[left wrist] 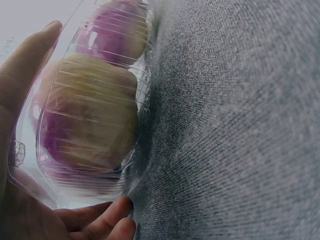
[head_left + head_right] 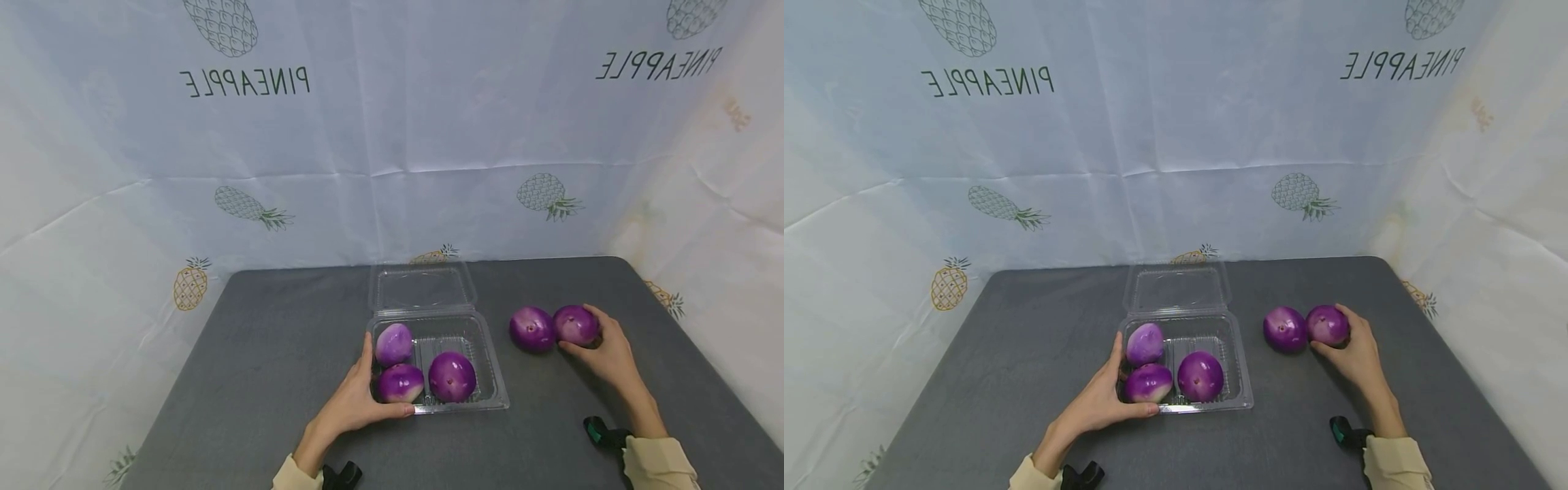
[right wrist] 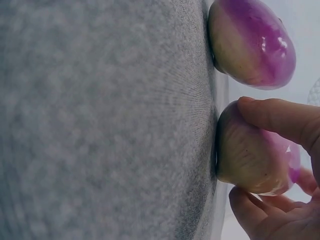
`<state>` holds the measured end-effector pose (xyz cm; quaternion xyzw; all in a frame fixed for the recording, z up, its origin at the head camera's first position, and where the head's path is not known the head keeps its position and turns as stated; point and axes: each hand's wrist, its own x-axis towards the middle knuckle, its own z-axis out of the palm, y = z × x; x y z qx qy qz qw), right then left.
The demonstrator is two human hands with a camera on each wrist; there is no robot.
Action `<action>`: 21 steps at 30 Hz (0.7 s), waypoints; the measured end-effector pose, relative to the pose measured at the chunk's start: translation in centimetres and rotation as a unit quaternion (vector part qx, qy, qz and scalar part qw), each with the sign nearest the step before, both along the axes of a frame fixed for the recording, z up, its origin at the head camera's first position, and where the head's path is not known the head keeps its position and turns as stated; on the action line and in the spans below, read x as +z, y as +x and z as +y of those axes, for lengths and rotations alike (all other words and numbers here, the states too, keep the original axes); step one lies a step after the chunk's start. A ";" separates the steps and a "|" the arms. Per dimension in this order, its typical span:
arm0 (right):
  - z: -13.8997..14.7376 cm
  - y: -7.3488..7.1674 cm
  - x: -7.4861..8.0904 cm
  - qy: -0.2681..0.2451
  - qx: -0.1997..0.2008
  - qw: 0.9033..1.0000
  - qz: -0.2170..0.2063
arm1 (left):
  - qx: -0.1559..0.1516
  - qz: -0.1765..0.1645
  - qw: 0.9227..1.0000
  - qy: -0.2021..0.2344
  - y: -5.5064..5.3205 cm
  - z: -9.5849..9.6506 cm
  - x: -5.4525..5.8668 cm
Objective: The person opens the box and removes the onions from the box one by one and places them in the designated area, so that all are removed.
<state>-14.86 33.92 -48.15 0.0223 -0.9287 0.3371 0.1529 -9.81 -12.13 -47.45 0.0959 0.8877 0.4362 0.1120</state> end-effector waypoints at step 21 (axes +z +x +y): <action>-0.1 0.0 0.2 -0.017 0.003 1.000 -0.014 | 0.001 -0.002 1.000 -0.002 0.0 0.0 0.1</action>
